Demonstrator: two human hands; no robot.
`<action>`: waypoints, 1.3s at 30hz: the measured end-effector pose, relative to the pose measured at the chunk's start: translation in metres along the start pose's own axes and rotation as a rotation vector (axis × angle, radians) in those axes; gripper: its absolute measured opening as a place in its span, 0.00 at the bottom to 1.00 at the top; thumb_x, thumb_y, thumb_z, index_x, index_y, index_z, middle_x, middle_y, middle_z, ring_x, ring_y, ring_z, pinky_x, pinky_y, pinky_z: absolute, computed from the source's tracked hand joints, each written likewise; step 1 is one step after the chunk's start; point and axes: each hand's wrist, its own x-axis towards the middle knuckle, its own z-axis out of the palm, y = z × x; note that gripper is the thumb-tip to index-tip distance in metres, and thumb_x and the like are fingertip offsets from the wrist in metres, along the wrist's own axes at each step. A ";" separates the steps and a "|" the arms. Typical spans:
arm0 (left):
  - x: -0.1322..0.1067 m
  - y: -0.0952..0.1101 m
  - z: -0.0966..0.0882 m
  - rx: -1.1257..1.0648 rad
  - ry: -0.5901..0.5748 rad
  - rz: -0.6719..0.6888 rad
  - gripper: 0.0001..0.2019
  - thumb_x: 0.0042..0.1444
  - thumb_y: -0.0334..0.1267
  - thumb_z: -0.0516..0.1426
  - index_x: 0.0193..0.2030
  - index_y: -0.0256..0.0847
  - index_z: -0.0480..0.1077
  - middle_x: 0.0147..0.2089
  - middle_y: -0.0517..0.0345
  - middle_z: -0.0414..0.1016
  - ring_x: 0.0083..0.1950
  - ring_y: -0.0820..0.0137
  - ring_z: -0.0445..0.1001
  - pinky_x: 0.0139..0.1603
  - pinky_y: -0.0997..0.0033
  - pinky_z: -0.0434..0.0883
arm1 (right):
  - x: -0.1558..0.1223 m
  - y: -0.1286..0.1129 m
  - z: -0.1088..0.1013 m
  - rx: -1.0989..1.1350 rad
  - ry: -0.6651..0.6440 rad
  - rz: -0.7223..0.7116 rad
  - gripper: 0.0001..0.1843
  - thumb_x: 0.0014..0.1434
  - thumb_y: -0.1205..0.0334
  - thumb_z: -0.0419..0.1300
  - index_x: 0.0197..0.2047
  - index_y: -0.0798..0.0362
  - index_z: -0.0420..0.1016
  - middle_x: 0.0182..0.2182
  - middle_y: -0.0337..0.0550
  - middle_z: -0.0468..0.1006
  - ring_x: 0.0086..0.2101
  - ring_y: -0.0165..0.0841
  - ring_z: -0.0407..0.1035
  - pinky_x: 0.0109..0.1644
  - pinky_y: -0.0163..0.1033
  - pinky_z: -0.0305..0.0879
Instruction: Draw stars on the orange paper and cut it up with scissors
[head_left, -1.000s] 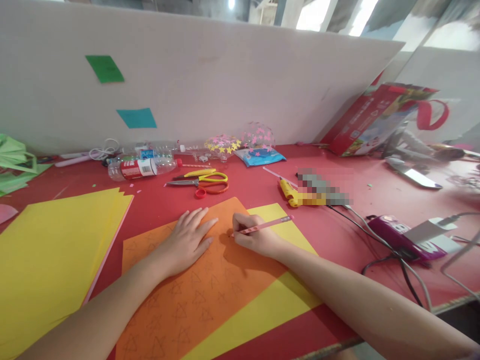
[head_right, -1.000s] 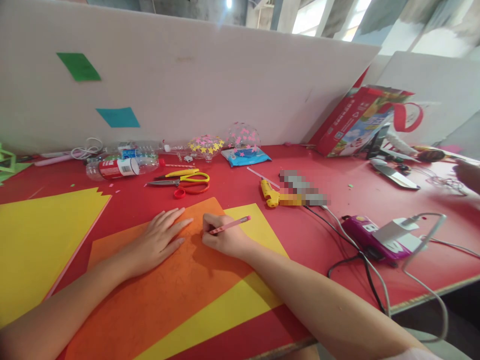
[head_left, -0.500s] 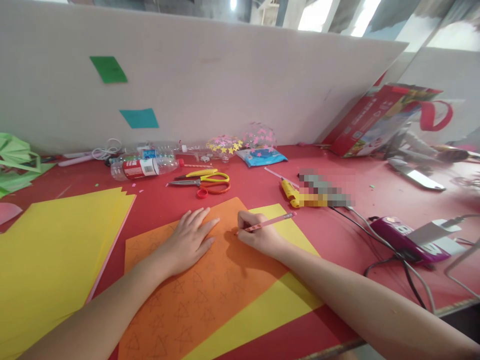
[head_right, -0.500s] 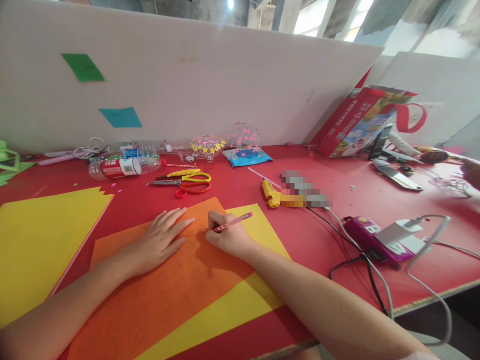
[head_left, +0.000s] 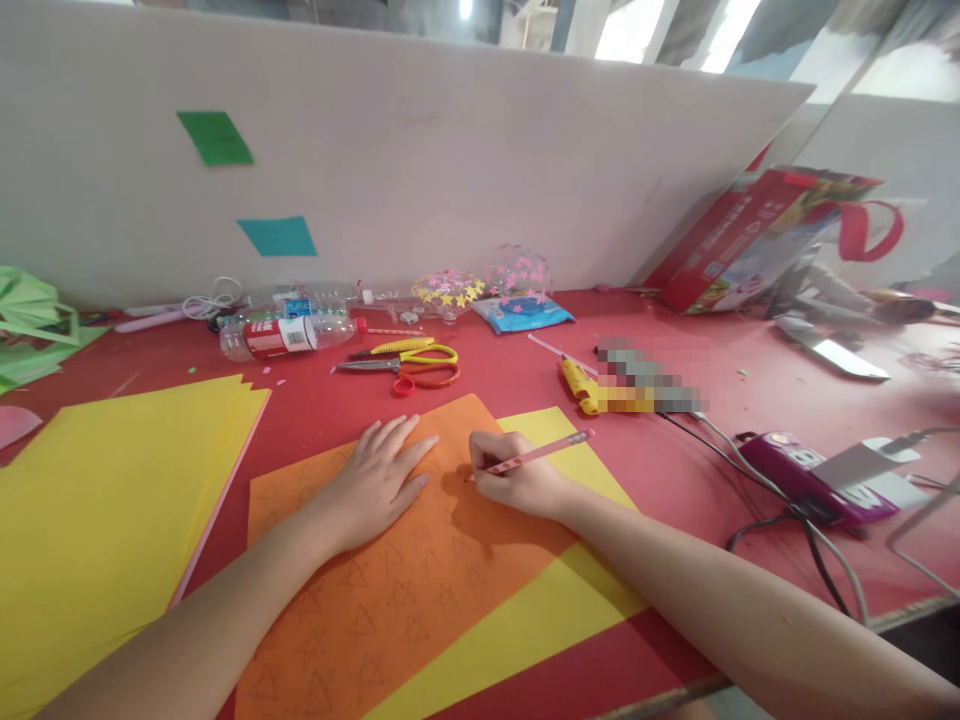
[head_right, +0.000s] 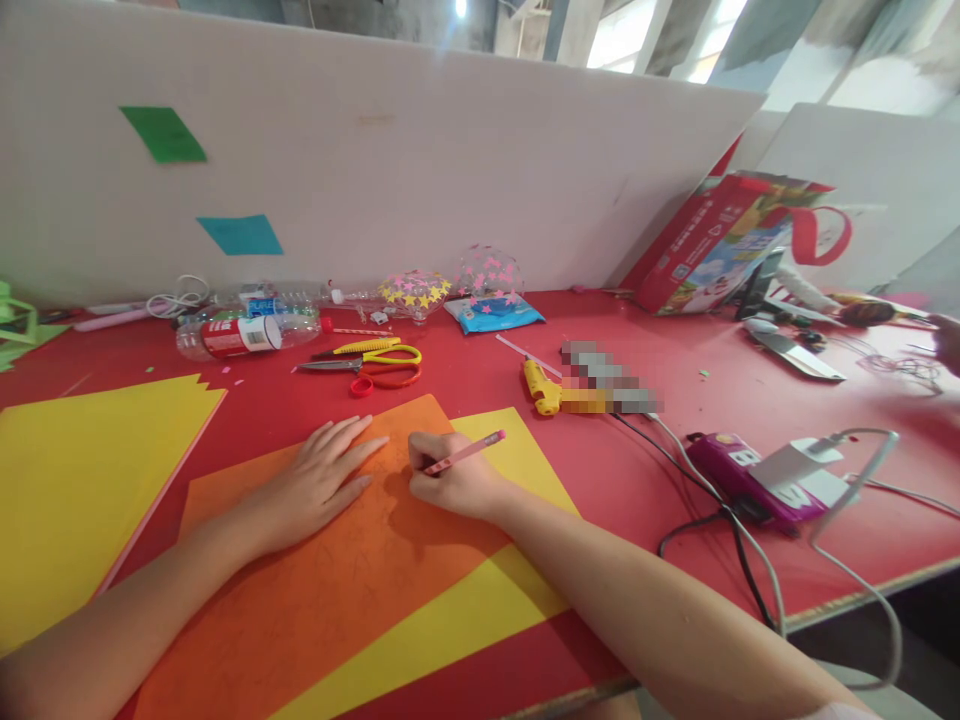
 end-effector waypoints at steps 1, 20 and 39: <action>0.000 0.000 0.000 0.001 0.006 0.001 0.28 0.69 0.53 0.37 0.68 0.42 0.57 0.72 0.44 0.48 0.72 0.52 0.45 0.68 0.44 0.45 | 0.000 0.000 0.000 0.000 -0.003 -0.006 0.07 0.42 0.70 0.51 0.22 0.51 0.54 0.19 0.31 0.59 0.21 0.25 0.51 0.23 0.32 0.45; 0.000 0.000 -0.001 0.063 -0.024 0.039 0.25 0.70 0.48 0.36 0.68 0.42 0.55 0.73 0.46 0.48 0.73 0.56 0.43 0.68 0.44 0.45 | 0.004 0.003 -0.002 0.265 0.101 0.162 0.05 0.50 0.64 0.53 0.25 0.51 0.59 0.17 0.31 0.64 0.18 0.25 0.56 0.21 0.30 0.50; -0.001 0.004 -0.007 0.109 -0.007 -0.077 0.40 0.63 0.64 0.40 0.68 0.31 0.56 0.71 0.34 0.49 0.72 0.48 0.45 0.67 0.43 0.45 | -0.003 -0.007 -0.003 0.183 -0.076 0.118 0.06 0.43 0.71 0.53 0.28 0.53 0.64 0.24 0.34 0.66 0.24 0.26 0.57 0.25 0.31 0.51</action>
